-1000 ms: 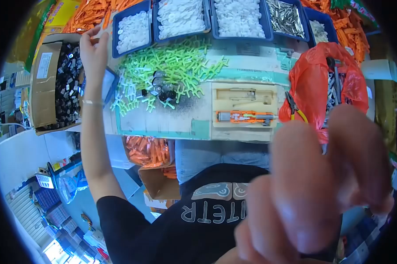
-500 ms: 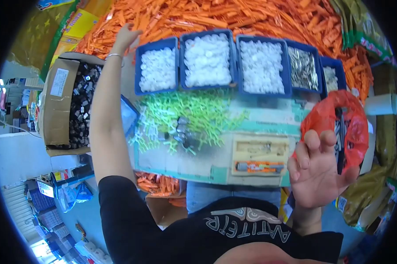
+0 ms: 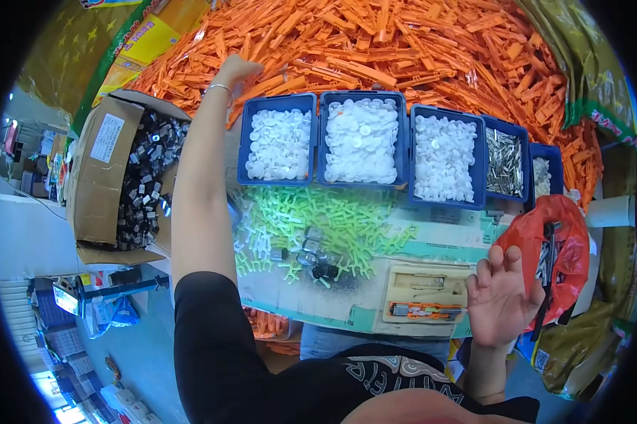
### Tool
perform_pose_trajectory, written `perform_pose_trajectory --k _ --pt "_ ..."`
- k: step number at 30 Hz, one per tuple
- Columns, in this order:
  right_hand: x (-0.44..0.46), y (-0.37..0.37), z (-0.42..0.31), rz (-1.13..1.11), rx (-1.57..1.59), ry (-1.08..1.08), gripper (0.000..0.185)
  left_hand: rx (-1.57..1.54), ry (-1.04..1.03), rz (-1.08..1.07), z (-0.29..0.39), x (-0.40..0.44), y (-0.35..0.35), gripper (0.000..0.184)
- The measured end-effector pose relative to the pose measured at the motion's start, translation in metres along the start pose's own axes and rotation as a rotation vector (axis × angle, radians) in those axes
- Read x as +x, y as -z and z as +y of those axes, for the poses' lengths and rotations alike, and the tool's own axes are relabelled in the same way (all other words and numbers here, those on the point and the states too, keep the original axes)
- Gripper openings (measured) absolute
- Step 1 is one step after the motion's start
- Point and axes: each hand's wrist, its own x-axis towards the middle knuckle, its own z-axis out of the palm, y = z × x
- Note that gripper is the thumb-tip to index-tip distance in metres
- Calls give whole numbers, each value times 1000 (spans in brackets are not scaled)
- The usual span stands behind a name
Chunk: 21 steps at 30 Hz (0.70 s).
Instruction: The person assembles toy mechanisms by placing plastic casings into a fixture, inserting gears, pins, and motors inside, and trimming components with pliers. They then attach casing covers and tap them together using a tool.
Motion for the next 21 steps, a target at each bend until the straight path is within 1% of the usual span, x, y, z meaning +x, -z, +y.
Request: perform_pose_trajectory --k 1,2,3,5,6,8,9,11,12,14,15,17,18,20,21 --pt "0 0 2 -5 -14 0 49 65 -44 87 -3 1 -3 30" --pt "0 1 3 -9 -29 1 48 40 -141 250 -8 -1 -9 33" --pt "0 2 4 -14 -32 3 48 37 -142 256 -9 -3 -6 33" --pt "-1 4 5 -3 -62 7 44 22 -208 268 -9 -7 -1 44" --pt "-1 5 5 -5 -64 10 44 20 -211 270 -5 -13 4 44" --pt "0 6 5 0 -100 2 41 7 -185 115 8 -31 23 43" --pt "2 6 6 -5 -98 4 41 8 -187 120 10 -38 29 43" --pt "6 5 9 -15 -199 -6 38 -23 -248 131 14 -52 36 35" --pt "9 5 10 -15 -196 -3 38 -21 -251 131 19 -65 39 35" --pt "18 2 14 -47 -364 4 34 -345 -344 167 36 -99 43 16" --pt "23 -1 16 -44 -361 6 34 -343 -346 164 45 -116 49 16" --pt "39 -8 20 -64 -602 -35 28 -509 -301 23 62 -151 60 17" --pt "49 -11 24 -65 -619 -69 27 -512 -293 9 68 -168 58 17" --pt "68 -22 34 -50 -645 -137 29 -844 -481 -104 77 -203 49 14" --pt "77 -30 40 -40 -653 -164 32 -855 -465 -120 84 -224 45 14"
